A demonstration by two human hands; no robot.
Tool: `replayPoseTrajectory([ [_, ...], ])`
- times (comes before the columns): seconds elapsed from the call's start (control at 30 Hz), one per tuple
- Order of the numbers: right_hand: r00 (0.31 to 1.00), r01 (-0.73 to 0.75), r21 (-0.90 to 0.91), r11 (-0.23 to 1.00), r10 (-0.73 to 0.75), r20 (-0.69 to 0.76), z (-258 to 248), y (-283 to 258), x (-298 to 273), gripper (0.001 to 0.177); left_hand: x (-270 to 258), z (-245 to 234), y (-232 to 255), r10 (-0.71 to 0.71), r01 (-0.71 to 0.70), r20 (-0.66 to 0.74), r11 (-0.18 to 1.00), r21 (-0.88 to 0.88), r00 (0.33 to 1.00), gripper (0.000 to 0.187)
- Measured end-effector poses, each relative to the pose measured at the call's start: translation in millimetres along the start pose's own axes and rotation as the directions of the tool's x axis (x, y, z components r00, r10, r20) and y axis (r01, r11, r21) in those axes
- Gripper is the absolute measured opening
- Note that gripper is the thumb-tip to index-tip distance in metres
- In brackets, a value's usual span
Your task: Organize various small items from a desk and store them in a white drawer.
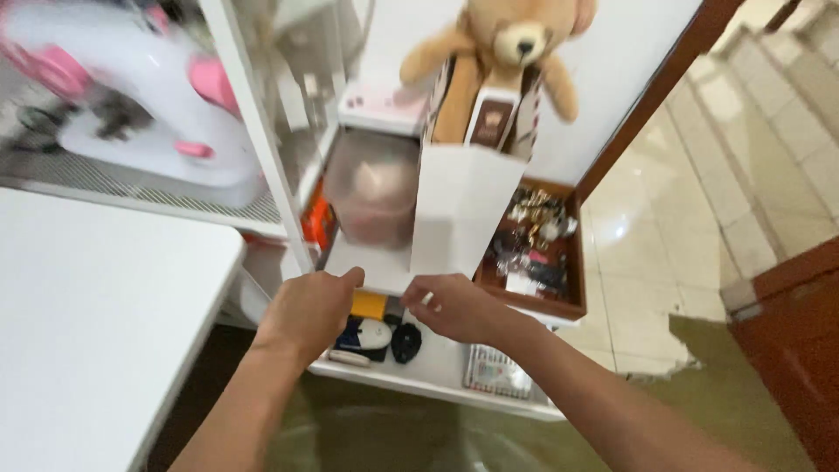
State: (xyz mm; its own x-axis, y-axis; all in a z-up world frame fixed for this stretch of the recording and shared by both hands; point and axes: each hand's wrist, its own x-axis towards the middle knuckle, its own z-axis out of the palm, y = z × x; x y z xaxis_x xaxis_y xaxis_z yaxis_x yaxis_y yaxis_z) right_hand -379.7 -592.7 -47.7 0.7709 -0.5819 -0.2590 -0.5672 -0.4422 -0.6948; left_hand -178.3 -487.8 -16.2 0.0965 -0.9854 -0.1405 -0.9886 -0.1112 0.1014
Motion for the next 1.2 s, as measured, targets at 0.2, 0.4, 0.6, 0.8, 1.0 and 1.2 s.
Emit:
replayPoseTrajectory([
  [0.2, 0.971, 0.182, -0.067, 0.981, -0.19, -0.142, -80, -90, -34, 0.021, -46, -105, 4, -0.071, 0.062, -0.206, 0.997, -0.047, 0.976, 0.037],
  [0.4, 0.93, 0.333, -0.125, 0.935, -0.347, -0.118, -138, -166, -65, 0.023, -117, -200, 8, -0.15, 0.155, -0.199, 0.988, 0.013, 0.969, 0.039],
  [0.6, 0.895, 0.391, -0.269, 0.88, -0.432, -0.11, -145, -246, -90, 0.032, -192, -226, -31, -0.146, 0.203, -0.324, 0.968, 0.15, 0.935, 0.034],
  [0.8, 0.784, 0.561, -0.384, 0.733, -0.619, -0.037, -120, -314, -107, 0.051, -291, -262, -76, -0.213, 0.295, -0.419, 0.945, 0.141, 0.883, 0.041],
  [1.0, 0.8, 0.539, -0.408, 0.737, -0.6, -0.028, -78, -400, -154, 0.05, -385, -279, -126, -0.385, 0.472, -0.42, 0.873, 0.122, 0.822, 0.041],
  [1.2, 0.801, 0.522, -0.465, 0.716, -0.598, -0.022, -34, -454, -155, 0.051, -474, -288, -143, -0.507, 0.565, -0.367, 0.822, 0.067, 0.78, 0.056],
])
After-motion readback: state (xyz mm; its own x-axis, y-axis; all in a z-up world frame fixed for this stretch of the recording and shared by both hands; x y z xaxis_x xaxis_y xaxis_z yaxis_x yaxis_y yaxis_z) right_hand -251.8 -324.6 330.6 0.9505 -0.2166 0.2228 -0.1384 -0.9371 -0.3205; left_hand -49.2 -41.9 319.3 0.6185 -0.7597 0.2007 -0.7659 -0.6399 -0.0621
